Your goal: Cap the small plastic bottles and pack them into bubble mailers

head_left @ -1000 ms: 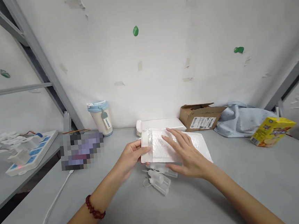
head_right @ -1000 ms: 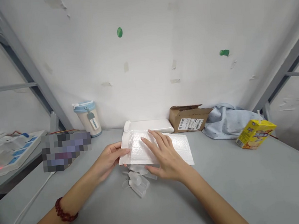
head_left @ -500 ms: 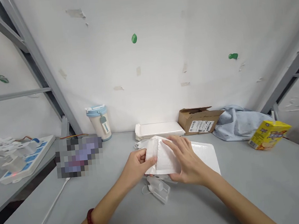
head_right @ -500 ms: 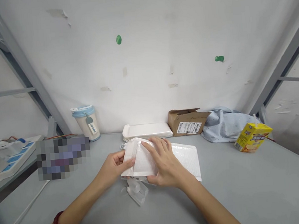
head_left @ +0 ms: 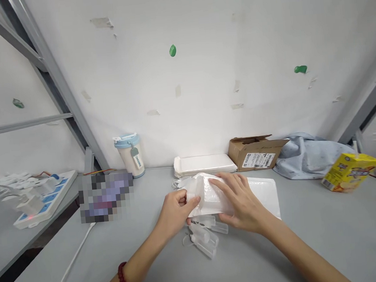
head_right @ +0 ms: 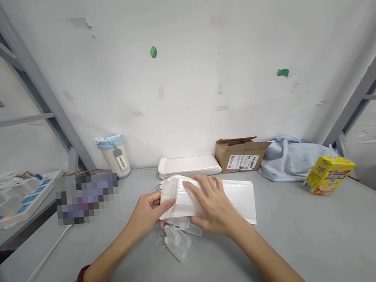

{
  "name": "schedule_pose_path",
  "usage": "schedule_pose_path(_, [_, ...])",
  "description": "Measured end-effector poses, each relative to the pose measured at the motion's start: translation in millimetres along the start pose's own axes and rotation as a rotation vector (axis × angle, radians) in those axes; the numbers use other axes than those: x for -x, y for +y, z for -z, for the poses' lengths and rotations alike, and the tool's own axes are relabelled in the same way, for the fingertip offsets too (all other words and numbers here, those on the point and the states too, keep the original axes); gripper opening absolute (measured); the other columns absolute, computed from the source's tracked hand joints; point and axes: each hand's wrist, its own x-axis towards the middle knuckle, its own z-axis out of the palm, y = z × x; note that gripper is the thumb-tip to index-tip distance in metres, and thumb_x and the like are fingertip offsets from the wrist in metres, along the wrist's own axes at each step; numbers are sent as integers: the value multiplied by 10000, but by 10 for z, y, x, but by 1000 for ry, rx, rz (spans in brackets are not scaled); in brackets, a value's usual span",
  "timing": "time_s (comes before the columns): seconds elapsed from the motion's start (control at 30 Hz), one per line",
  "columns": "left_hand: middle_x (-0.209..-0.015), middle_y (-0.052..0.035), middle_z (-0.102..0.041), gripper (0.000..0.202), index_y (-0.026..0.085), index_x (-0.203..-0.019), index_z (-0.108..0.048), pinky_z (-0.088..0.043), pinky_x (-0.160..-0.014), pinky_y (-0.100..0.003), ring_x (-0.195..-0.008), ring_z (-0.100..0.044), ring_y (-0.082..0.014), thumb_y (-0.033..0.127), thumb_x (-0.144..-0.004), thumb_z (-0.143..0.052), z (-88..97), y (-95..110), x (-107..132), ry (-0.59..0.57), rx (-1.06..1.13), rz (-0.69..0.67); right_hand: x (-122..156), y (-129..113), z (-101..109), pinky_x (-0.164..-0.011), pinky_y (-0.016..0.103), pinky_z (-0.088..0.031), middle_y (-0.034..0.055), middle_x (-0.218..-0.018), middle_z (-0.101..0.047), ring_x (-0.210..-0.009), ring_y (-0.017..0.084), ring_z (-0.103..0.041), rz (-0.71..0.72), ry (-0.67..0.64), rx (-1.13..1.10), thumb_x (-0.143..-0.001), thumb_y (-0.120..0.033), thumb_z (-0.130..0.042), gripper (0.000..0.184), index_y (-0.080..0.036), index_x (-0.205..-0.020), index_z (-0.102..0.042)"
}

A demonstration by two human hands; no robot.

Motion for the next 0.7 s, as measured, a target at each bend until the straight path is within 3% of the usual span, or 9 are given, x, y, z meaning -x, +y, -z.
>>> schedule_pose_path(0.2, [-478,46,-493,291,151,-652,-536,-344,-335,-208,-332,-439,-87,433,-717,-561,-5,10,3,-65,9,109,0,-10,-3,-867,483,-316,149,-1231,-380,-1112,311,-359,29,42,10,-660,-214,-544,598,-200,-1237,-386])
schedule_pose_path(0.4, [-464,45,-495,312,161,-611,-487,-352,-406,-203,-362,-456,-82,433,-760,-512,48,0,-12,-88,-67,56,11,151,-21,-830,440,-390,120,-1147,-461,-1040,278,-436,3,58,6,-705,-109,-500,530,-239,-1213,-421])
schedule_pose_path(0.5, [-619,13,-563,264,156,-721,-560,-377,-435,-201,-459,-480,-91,417,-746,-527,176,59,-4,-200,-102,52,27,280,-27,-835,451,-397,113,-1139,-462,-1022,274,-450,-47,99,5,-725,-116,-496,514,-252,-1215,-415])
schedule_pose_path(0.57, [-632,10,-553,247,161,-793,-589,-393,-462,-198,-557,-502,-119,394,-715,-564,281,114,6,-317,-155,80,38,342,-22,-842,443,-400,109,-1142,-457,-1028,270,-447,-89,100,-10,-729,-123,-503,511,-250,-1216,-410])
schedule_pose_path(0.7, [-602,31,-541,225,173,-860,-603,-358,-483,-193,-554,-479,-112,316,-687,-584,403,178,25,-422,-308,86,50,381,-8,-845,421,-401,102,-1142,-458,-1028,260,-444,-141,61,-36,-723,-134,-520,514,-240,-1213,-410])
